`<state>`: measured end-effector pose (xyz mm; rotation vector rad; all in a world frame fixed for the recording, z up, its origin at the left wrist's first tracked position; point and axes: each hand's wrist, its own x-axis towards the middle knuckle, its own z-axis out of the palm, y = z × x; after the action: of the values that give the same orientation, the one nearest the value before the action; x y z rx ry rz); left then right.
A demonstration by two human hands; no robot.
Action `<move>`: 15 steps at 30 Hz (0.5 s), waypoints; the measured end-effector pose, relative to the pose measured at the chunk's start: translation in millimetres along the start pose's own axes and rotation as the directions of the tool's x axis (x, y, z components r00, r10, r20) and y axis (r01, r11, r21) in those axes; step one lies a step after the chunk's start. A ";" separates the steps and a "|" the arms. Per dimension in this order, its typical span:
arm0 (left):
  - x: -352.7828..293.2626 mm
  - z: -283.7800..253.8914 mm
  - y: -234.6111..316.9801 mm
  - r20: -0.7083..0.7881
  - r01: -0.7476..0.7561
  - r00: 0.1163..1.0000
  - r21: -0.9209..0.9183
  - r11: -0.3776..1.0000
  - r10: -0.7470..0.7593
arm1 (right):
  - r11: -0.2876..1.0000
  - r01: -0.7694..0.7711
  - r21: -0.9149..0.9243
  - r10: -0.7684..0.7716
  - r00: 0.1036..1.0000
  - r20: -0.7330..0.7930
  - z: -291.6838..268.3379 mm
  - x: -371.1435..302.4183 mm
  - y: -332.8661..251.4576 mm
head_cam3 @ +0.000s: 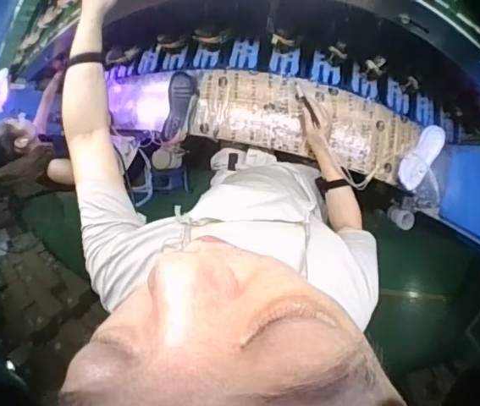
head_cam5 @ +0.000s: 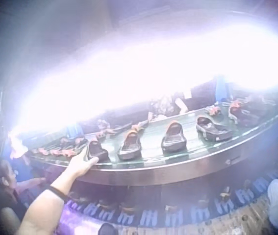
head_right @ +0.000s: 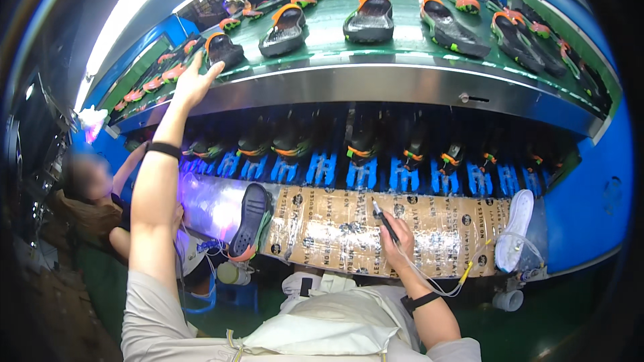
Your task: Applying glue to the bottom of shoe soles using a brush while on an assembly line.
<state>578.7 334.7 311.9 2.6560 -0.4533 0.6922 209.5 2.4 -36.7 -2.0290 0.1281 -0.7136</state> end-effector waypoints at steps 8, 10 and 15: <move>54.1 4.6 -38.7 0.478 0.175 0.878 -0.379 0.909 0.031 | 0.998 -0.069 0.014 0.068 0.997 0.047 2.1 1.6 -0.7; 56.4 15.1 -41.9 0.448 0.236 0.893 -0.514 0.824 0.024 | 0.997 -0.079 0.003 0.079 0.996 0.042 0.3 2.2 1.4; 47.2 11.8 -116.2 0.091 -0.156 0.981 -0.170 0.973 0.173 | 0.996 -0.066 0.055 0.061 0.995 0.085 8.3 4.5 -7.5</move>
<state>667.8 422.6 296.8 2.5289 -0.7340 0.5382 216.2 11.2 -31.8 -1.9872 0.1218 -0.5860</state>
